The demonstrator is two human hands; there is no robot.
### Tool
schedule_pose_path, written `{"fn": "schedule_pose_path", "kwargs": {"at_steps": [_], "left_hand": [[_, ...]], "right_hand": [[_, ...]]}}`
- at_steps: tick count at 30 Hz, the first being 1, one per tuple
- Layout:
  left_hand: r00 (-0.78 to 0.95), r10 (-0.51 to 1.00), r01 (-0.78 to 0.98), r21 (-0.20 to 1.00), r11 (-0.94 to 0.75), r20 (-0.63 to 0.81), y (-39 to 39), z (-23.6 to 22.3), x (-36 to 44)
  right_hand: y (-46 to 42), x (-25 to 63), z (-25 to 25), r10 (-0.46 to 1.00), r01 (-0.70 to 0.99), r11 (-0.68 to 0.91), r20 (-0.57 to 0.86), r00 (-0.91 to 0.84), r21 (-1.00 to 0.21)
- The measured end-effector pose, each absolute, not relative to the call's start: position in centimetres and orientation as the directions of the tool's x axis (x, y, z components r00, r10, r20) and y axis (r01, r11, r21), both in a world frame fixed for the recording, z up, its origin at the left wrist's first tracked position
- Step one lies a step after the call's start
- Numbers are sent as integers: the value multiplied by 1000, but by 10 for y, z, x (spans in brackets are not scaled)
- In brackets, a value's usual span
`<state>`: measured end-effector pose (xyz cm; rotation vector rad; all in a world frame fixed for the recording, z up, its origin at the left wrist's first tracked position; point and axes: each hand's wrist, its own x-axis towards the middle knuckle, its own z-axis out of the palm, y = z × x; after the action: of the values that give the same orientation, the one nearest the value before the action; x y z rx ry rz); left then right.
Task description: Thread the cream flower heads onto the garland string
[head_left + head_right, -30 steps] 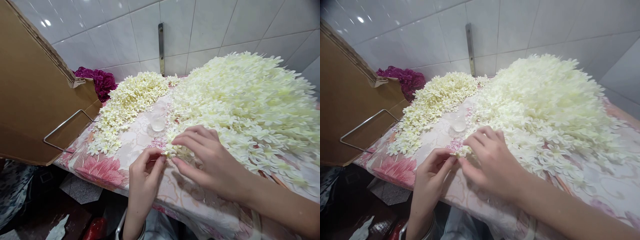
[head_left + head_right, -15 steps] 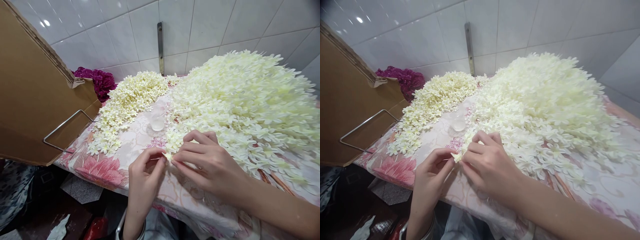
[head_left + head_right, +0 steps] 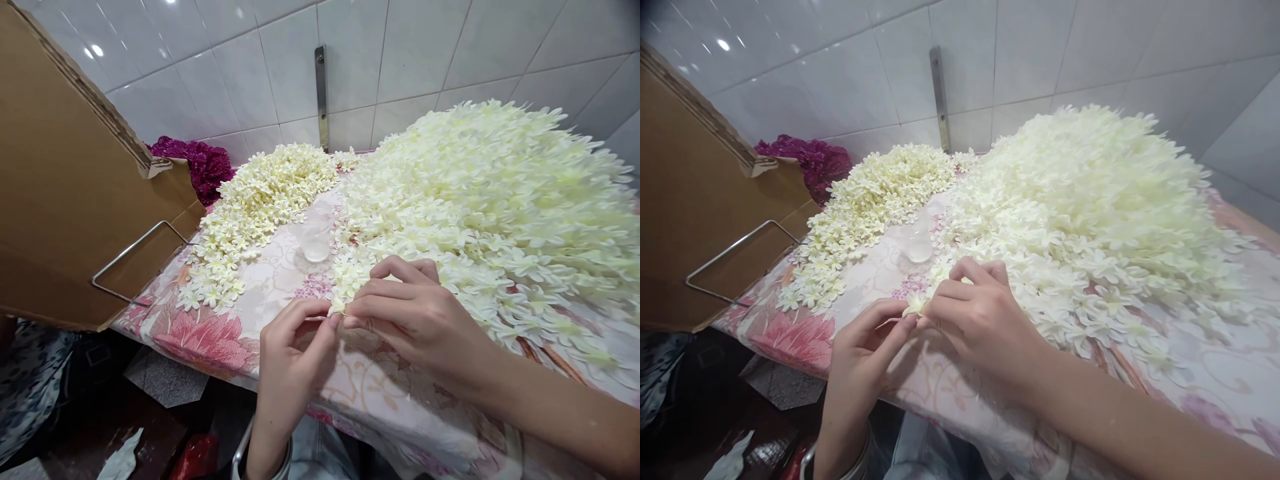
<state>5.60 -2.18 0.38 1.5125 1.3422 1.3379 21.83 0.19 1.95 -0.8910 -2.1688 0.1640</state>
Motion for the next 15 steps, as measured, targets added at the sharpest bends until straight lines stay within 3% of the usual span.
{"fn": "schedule_pose_path", "kwargs": {"at_steps": [4,9,15], "left_hand": [[-138,969,248,955,-165,204,-23,4,59],[-168,966,245,958,-152,196,-22,3,60],[-58,980,234,957,-174,192,-23,5,56]], "right_hand": [[4,221,22,714,621,674,568,-409,-400],[5,221,20,657,823,554,671,-343,-123],[0,213,17,575,624,759,640,-510,-184]]}}
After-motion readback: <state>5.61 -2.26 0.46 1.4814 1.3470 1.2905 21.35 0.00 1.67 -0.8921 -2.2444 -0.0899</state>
